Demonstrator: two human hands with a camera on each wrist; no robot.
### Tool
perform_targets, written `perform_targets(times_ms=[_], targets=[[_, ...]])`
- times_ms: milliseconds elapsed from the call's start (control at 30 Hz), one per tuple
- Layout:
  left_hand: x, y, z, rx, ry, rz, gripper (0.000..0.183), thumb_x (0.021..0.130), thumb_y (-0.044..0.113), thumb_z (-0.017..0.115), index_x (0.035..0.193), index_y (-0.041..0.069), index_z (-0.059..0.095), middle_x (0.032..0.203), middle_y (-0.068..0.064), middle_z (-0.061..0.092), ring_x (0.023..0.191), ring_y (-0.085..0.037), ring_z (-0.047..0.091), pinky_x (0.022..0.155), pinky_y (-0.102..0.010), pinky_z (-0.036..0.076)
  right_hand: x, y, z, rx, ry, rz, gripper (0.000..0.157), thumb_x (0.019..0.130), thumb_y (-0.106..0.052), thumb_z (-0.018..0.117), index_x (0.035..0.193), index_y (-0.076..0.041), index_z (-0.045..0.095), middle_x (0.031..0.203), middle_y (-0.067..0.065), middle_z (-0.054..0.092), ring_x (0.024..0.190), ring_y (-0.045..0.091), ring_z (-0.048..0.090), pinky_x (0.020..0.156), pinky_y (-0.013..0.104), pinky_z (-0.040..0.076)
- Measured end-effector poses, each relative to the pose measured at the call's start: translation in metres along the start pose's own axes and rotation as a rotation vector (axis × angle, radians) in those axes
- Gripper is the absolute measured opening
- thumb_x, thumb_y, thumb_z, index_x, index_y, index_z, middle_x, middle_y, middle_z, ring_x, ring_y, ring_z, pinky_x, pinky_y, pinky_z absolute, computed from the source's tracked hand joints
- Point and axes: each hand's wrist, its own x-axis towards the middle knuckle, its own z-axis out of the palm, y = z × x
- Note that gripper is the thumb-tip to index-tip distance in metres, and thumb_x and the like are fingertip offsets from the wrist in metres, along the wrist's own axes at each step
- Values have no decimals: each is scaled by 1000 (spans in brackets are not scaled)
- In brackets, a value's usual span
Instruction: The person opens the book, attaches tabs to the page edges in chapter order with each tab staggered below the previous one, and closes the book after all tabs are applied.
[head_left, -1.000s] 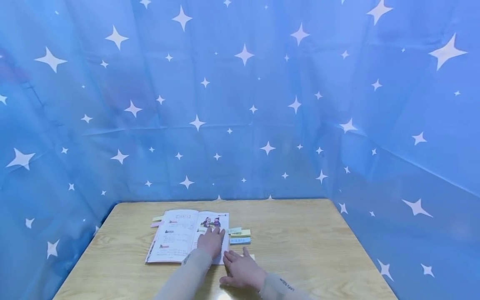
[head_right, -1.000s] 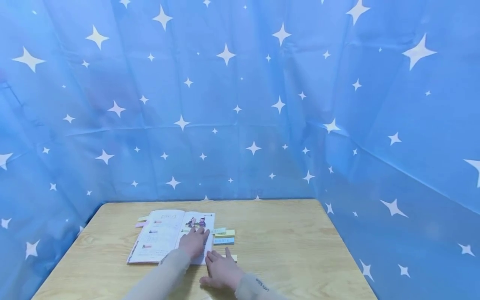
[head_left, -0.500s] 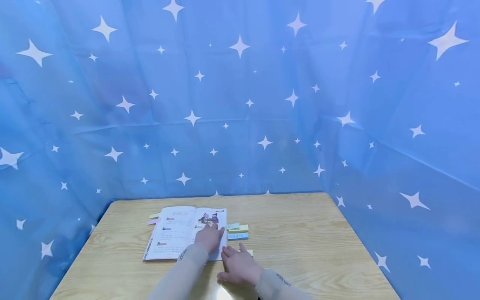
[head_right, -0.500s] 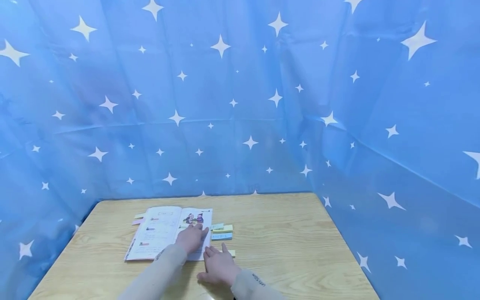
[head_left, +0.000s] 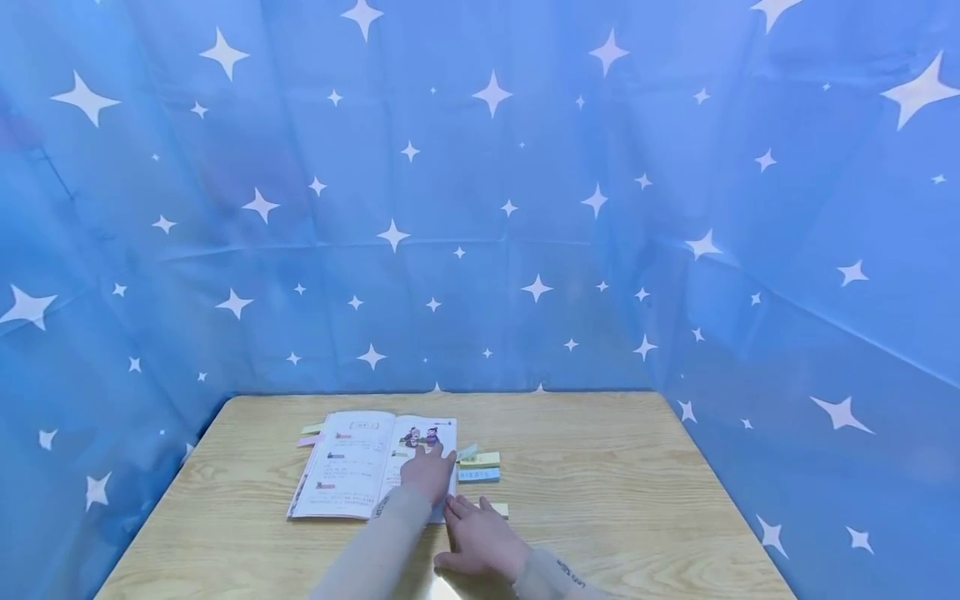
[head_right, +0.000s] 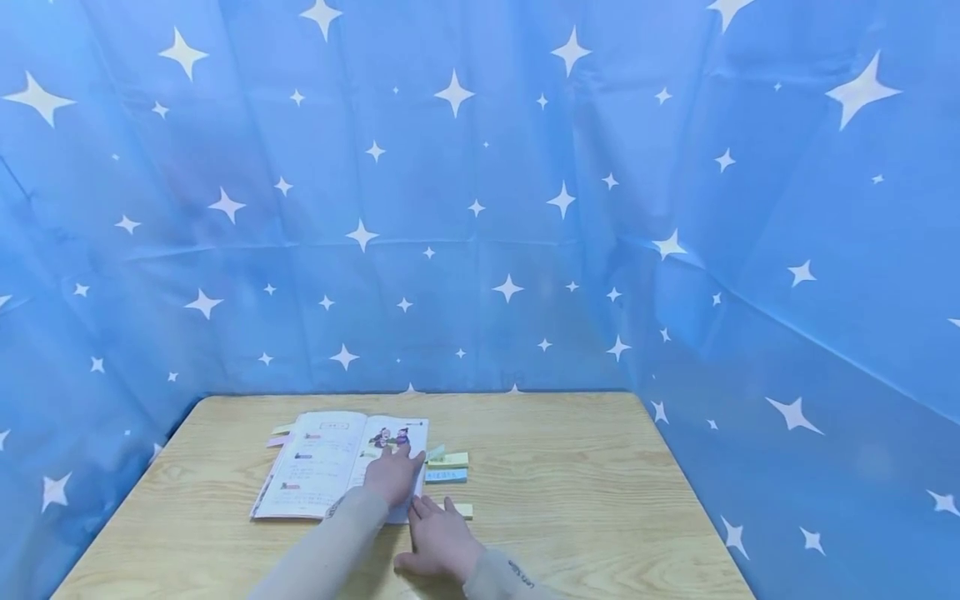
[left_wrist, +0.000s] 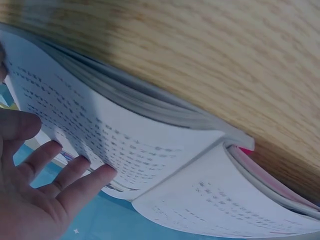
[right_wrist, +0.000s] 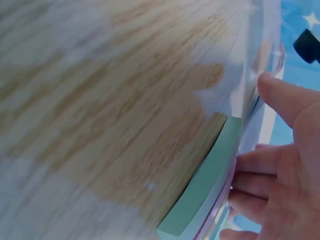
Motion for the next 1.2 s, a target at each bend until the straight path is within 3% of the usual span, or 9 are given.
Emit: perform_targets(times_ms=[167,367,533,667,800,900,1033,1200], targets=[[-2,0,-6,-40,-10,-16,43,93,25,60,136,24,58,143,-9,49,129,-47,41,82,-61,51,2,-3,-2,-18,8,16,80,85,-65,57,138,-6,52,146,6,47,135,22,42,107,52,37],[-11,-7,-13,-74,4,71,37,100,29,49,136,23,58,138,-14,53,125,-46,46,92,-59,47,4,1,-3,-16,14,10,80,84,-63,59,138,-4,53,144,8,48,134,24,43,107,53,37],[-27,-19,-25,-80,-26,180,37,95,25,59,131,18,62,134,-10,58,124,-37,51,100,-52,44,6,6,-7,-31,7,-20,74,84,-60,60,135,-6,56,141,7,52,132,22,46,104,54,40],[-37,-33,-30,-110,-53,259,45,87,35,69,127,16,66,132,-9,60,122,-33,54,100,-47,45,5,8,-6,-43,-12,-20,75,84,-60,62,135,-6,56,142,7,51,132,20,45,104,53,40],[-48,-48,-30,-137,-89,249,71,71,49,80,129,13,63,137,-14,55,126,-38,50,102,-49,42,4,9,-3,-15,-23,-4,75,83,-59,63,136,-6,55,143,7,50,133,20,45,105,53,39],[-57,-56,-29,-143,-107,236,83,63,50,85,131,8,61,138,-20,52,126,-40,49,103,-50,41,3,9,-1,13,-34,3,74,83,-58,63,136,-7,55,144,6,49,133,20,44,105,52,39],[-63,-60,-27,-130,-74,254,83,63,47,86,129,4,61,133,-24,55,121,-40,53,101,-49,44,1,11,-2,37,-31,2,73,83,-56,64,136,-6,55,144,7,49,133,20,44,104,50,41],[-61,-64,-20,-116,-3,274,72,67,44,85,122,2,66,125,-23,61,114,-37,58,97,-46,47,2,12,0,81,-4,-13,71,85,-54,64,135,-5,56,143,8,50,133,21,45,102,49,43]])
